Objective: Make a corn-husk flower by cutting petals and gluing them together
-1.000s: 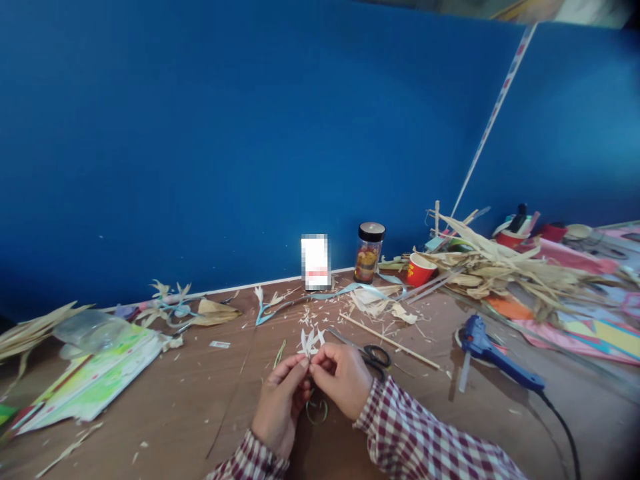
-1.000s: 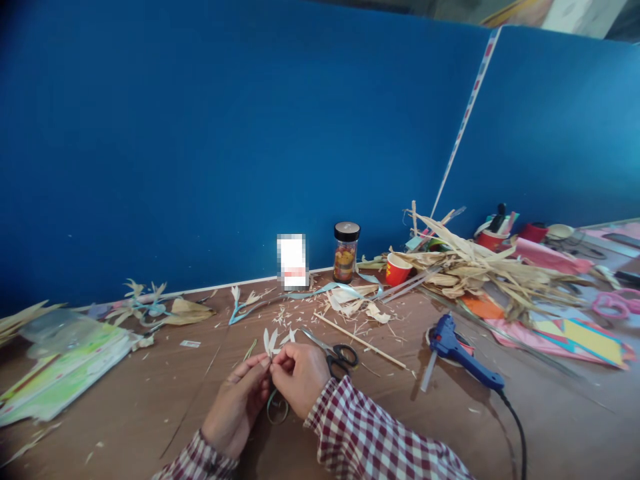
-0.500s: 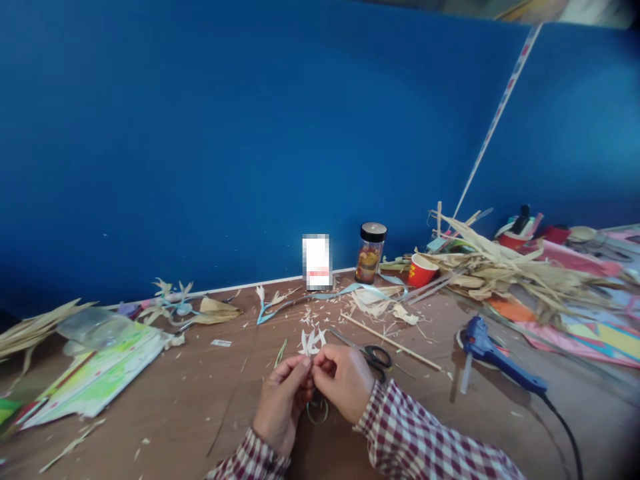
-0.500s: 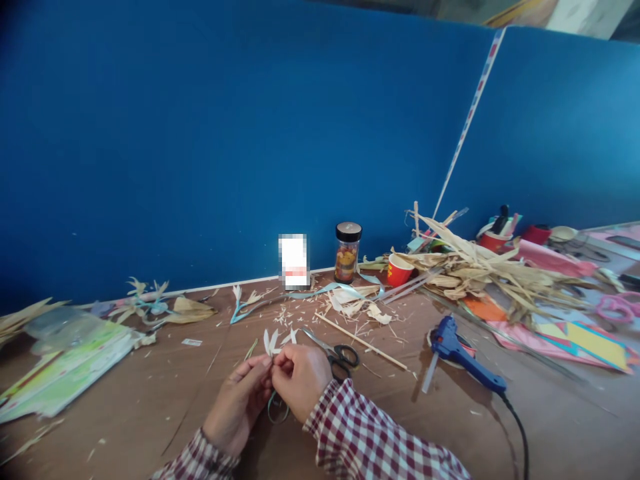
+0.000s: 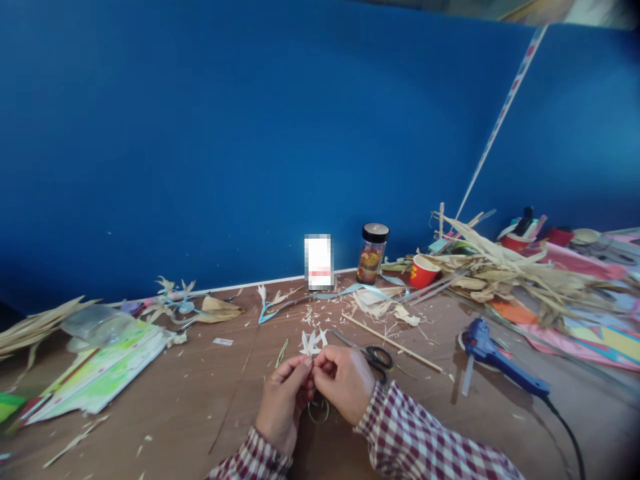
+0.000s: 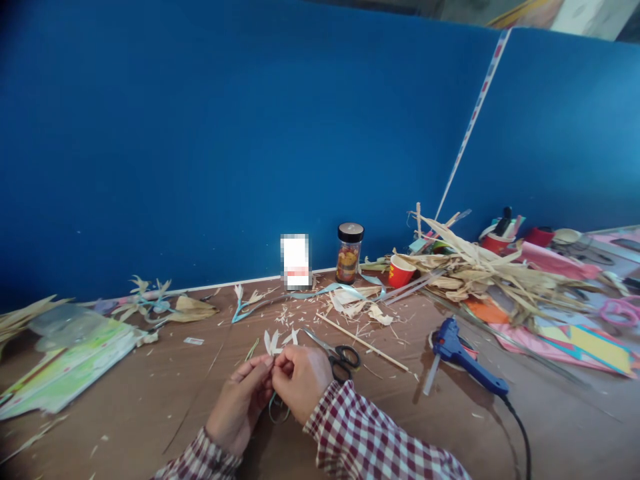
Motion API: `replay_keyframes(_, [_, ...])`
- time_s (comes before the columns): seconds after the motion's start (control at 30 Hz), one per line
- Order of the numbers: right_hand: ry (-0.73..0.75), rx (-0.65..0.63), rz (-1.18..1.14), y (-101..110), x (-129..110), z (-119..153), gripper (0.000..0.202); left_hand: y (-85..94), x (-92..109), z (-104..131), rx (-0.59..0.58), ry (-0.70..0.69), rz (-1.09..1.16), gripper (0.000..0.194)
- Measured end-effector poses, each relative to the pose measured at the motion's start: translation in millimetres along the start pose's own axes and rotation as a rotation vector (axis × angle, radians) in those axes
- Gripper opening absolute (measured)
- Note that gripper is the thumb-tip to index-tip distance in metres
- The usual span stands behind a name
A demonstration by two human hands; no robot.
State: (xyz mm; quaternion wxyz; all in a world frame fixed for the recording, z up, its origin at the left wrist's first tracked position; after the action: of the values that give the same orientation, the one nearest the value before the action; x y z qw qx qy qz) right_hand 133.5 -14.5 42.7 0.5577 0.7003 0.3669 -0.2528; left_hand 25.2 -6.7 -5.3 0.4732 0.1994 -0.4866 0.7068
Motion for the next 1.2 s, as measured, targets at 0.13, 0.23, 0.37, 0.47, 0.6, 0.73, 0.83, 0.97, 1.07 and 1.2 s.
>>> replay_keyframes(0.13, [-0.002,-0.01,0.001,0.8,-1.0,-0.4,0.014,0.0,-0.5,0.1,-0.006,-0.004,-0.018,0.019])
replay_keyframes(0.23, [0.0,-0.007,0.021,2.1,-1.5,-0.8,0.015,0.6,-1.3,-0.6,-0.01,-0.002,-0.03,0.019])
replay_keyframes(0.37, [0.005,-0.015,0.031,3.2,-1.8,-0.9,0.015,0.7,-1.8,-1.2,-0.016,-0.002,-0.045,0.019])
replay_keyframes(0.47, [0.005,-0.022,0.041,3.8,-1.1,-0.7,0.016,0.2,-2.0,-1.3,-0.019,-0.001,-0.061,0.021])
replay_keyframes(0.6, [-0.008,-0.036,0.039,2.2,1.6,-0.4,0.016,0.5,-2.2,-1.1,-0.023,-0.007,-0.063,0.021])
replay_keyframes(0.73, [-0.007,-0.053,-0.021,2.3,1.2,0.3,0.013,4.1,-1.5,-0.4,0.011,-0.02,-0.054,0.02])
replay_keyframes(0.83, [0.005,-0.078,-0.117,7.0,0.0,0.8,0.011,4.9,0.1,-0.1,0.022,-0.025,-0.037,0.021])
replay_keyframes(0.97, [-0.003,-0.051,-0.215,19.4,6.5,-2.3,0.019,1.7,1.2,0.2,0.014,-0.005,-0.06,0.021])
replay_keyframes(1.07, [-0.045,-0.092,-0.389,19.4,16.9,-6.3,0.025,-3.3,-0.2,1.8,-0.018,0.033,-0.105,0.021])
replay_keyframes(1.2, [-0.069,-0.166,-0.536,13.2,26.0,-8.3,0.03,-8.1,-2.8,5.0,-0.055,0.071,-0.145,0.021])
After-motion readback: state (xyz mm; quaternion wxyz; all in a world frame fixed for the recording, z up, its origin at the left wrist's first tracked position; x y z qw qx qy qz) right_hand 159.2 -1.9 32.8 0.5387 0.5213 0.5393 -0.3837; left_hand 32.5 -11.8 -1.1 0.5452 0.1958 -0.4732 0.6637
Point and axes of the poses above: each hand's wrist, its own z-axis away from the middle knuckle, its own y-axis out of the back of the hand, x = y × z, the point moved 6 cm from there along -z, towards the middle knuckle, and after that the axes turned 5 degrees about y, right-handed, at the moved point
